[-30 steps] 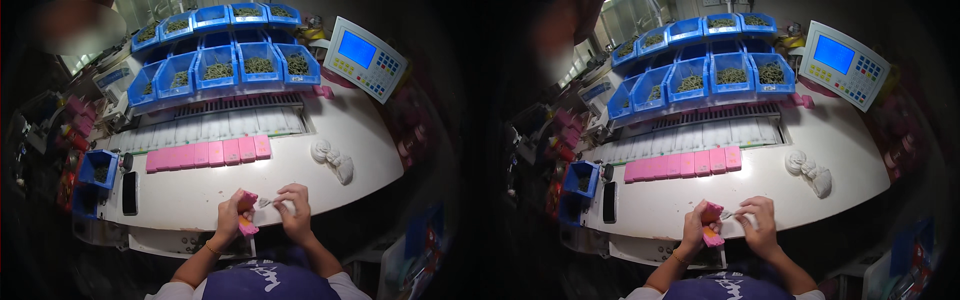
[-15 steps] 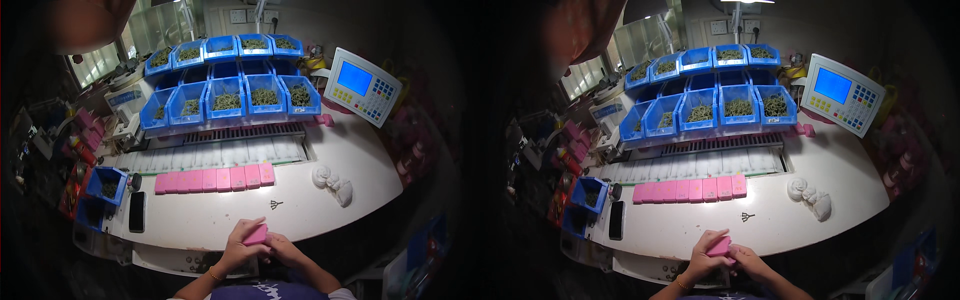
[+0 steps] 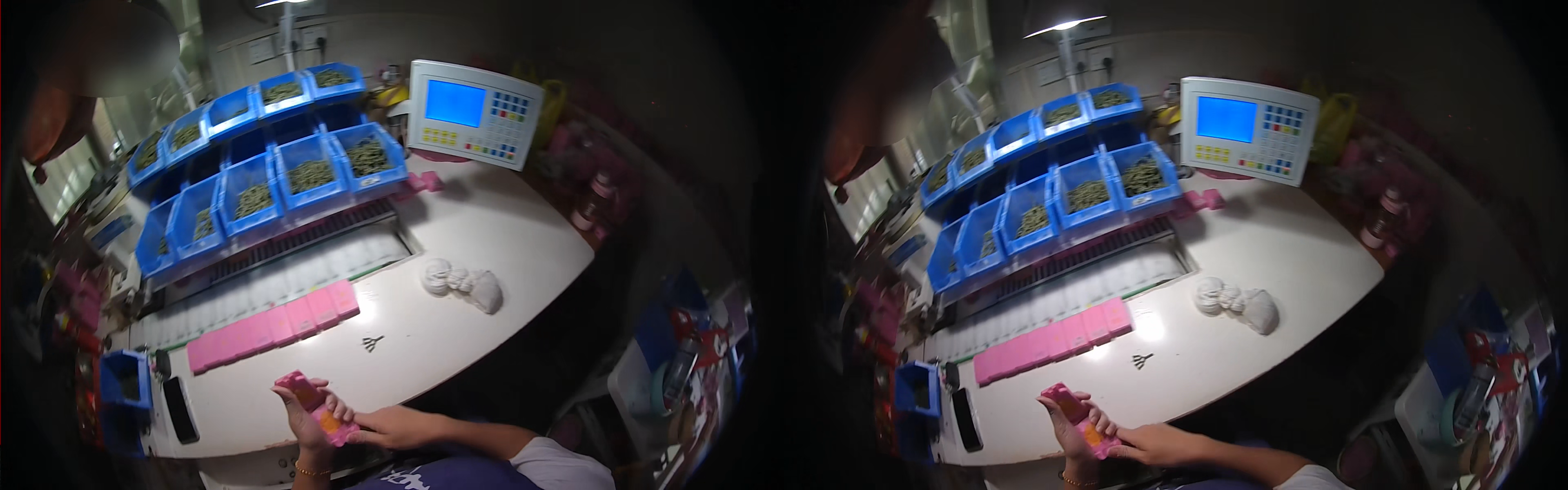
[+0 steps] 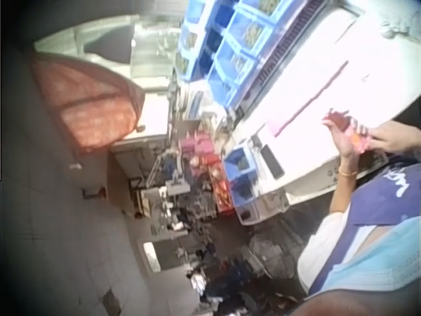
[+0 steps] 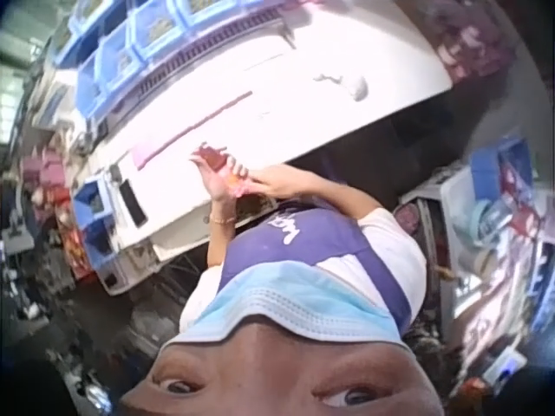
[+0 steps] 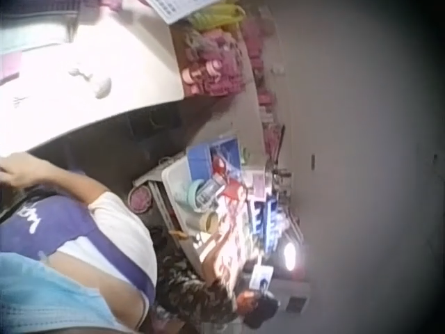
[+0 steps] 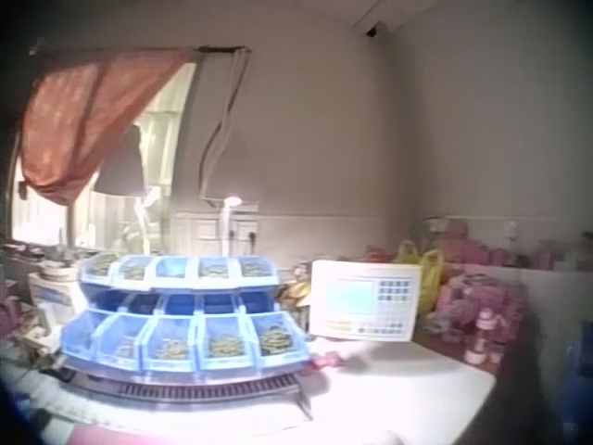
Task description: Assembling and filling small pink boxes with dried herbs and metal trinkets at a production station.
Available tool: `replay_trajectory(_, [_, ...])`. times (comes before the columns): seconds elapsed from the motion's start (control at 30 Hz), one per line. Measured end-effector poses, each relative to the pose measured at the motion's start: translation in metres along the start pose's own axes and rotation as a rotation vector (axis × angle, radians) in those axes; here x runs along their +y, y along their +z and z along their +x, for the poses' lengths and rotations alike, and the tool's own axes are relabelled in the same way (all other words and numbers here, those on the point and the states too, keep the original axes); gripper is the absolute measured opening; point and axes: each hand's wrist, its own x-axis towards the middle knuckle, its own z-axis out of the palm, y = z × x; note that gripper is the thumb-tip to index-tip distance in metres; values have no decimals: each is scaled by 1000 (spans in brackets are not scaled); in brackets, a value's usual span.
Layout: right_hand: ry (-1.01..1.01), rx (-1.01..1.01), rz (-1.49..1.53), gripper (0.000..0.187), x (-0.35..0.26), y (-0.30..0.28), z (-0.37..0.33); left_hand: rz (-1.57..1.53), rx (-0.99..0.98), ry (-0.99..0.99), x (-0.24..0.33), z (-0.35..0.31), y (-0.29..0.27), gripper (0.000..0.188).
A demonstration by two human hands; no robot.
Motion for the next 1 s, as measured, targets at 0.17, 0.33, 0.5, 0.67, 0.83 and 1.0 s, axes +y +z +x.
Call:
replay_trajectory(0.17, [-330, 941, -785, 32, 20, -117, -8, 205, 114, -1, -1, 2, -14, 75])
replay_trajectory(0.33, [183, 658, -1116, 55, 59, -190, -22, 267, 65, -87, -3, 9, -12, 70])
replay_trajectory(0.5, [-286, 983, -774, 48, 32, -156, -14, 303, 69, -169, -3, 24, -7, 73])
replay_trajectory(0.67, [-765, 528, -785, 44, -4, -67, -7, 366, -4, -140, -7, 21, 13, 71])
replay_trajectory(0.83, [-648, 395, -735, 44, -7, -56, 7, 481, -22, -16, -13, 7, 3, 67])
replay_trajectory(1.0, [-577, 471, -675, 57, -16, -61, 16, 480, -42, -64, -13, 4, 4, 61])
